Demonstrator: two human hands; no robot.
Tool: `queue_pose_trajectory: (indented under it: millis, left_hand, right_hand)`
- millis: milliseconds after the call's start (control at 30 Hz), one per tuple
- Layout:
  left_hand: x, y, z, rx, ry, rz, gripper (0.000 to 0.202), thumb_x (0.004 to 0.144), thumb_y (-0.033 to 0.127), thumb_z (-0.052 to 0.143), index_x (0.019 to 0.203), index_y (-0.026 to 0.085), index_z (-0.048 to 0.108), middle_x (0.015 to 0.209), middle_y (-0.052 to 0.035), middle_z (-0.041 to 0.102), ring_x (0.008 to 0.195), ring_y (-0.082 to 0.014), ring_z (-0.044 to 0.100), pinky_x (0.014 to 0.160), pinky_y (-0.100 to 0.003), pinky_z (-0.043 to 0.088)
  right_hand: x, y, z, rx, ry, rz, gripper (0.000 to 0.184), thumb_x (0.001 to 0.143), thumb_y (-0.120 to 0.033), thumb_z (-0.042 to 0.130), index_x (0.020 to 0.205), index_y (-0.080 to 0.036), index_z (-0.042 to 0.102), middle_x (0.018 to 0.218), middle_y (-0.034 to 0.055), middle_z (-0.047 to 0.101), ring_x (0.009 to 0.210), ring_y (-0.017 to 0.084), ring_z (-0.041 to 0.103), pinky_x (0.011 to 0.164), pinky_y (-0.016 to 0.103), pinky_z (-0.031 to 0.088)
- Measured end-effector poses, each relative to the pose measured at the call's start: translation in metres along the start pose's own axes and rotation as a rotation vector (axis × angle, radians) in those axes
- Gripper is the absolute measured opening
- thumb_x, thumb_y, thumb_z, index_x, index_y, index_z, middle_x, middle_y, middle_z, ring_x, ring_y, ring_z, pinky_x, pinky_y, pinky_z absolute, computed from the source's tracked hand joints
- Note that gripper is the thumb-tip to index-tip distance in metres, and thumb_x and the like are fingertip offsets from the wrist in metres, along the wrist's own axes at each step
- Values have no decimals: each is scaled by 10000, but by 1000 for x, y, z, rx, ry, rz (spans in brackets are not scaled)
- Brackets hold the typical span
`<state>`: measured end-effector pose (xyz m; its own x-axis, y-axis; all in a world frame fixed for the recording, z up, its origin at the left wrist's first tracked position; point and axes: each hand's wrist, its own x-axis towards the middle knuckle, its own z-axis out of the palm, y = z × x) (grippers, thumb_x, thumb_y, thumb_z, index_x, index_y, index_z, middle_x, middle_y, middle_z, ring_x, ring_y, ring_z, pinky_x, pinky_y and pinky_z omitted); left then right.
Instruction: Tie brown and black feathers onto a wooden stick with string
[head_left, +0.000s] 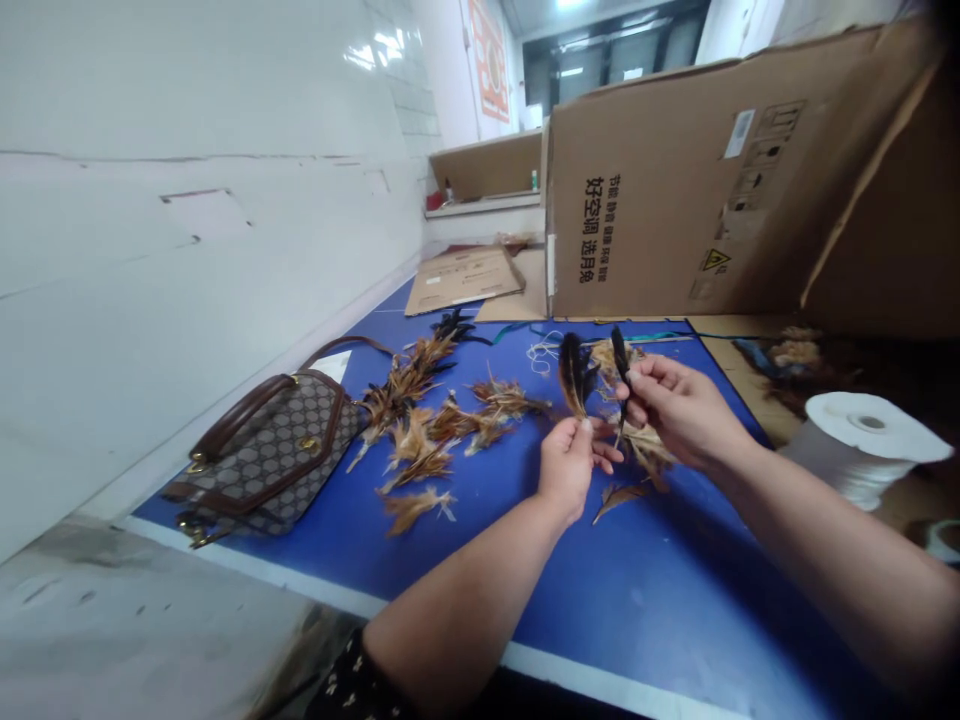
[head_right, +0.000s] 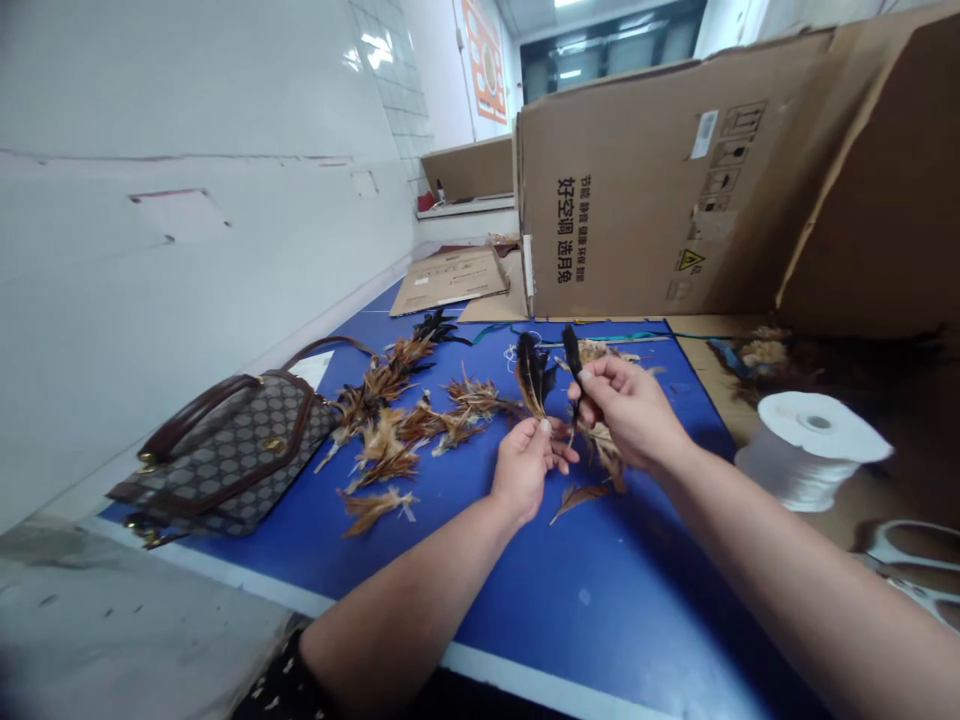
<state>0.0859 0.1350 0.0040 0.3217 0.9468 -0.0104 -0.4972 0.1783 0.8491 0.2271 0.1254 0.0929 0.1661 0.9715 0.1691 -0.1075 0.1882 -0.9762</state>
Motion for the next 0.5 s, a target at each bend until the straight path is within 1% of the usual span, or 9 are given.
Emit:
queue_pose_trajectory:
  millis: [33,100,167,233,300,400,500]
  left_hand:
    - [-6,-2,4,4,-55,-35,415,884,526,708,961,133,601,891,-93,731,591,-144,682,498,-233,450]
    - [-18,-6,11,9,-163,-102,420,873,538,719,934,138,604,821,-67,715,552,-134,656,484,-231,440]
    - [-27,-9,15,27,-232,-145,426,871,549,717,918,140,607,806,-66,714,531,-121,630,480,-231,433]
    - [-33,-11,17,75,-266,-170,426,873,548,713,882,133,618,803,-71,712,521,-106,601,480,-230,422]
    - [-35,-12,16,138,-298,-195,420,878,531,712,834,120,637,727,-54,678,503,-89,555,484,-227,403]
    - [-34,-13,12,205,-360,-231,405,886,494,713,795,102,667,609,-16,596,484,-78,494,488,-226,369]
    - [-33,-15,8,242,-403,-270,390,885,474,722,819,90,693,621,-14,592,488,-73,485,485,-225,346]
  right_hand:
    - [-12,3,-1,43,7,41,378,779,-477,841,898,-218,593,759,-7,672,487,91,494,474,257,440]
    - [-31,12,-5,84,38,101,370,806,-496,822,905,-229,586,655,-35,614,458,100,466,428,253,410]
    - [-44,20,-11,96,94,96,358,827,-501,807,907,-234,582,631,-41,592,449,99,441,401,245,379]
    - [-51,27,-17,97,153,67,356,822,-488,818,905,-229,589,694,-25,629,471,89,444,416,241,393]
    - [-56,32,-23,105,187,61,355,815,-480,831,899,-220,604,755,-9,658,493,81,454,437,239,419]
    - [-62,37,-28,138,198,74,339,821,-474,830,897,-216,624,743,-13,649,493,80,450,438,240,437]
    - [-68,40,-31,189,220,56,322,817,-447,840,928,-219,640,772,-8,662,511,86,458,437,239,441]
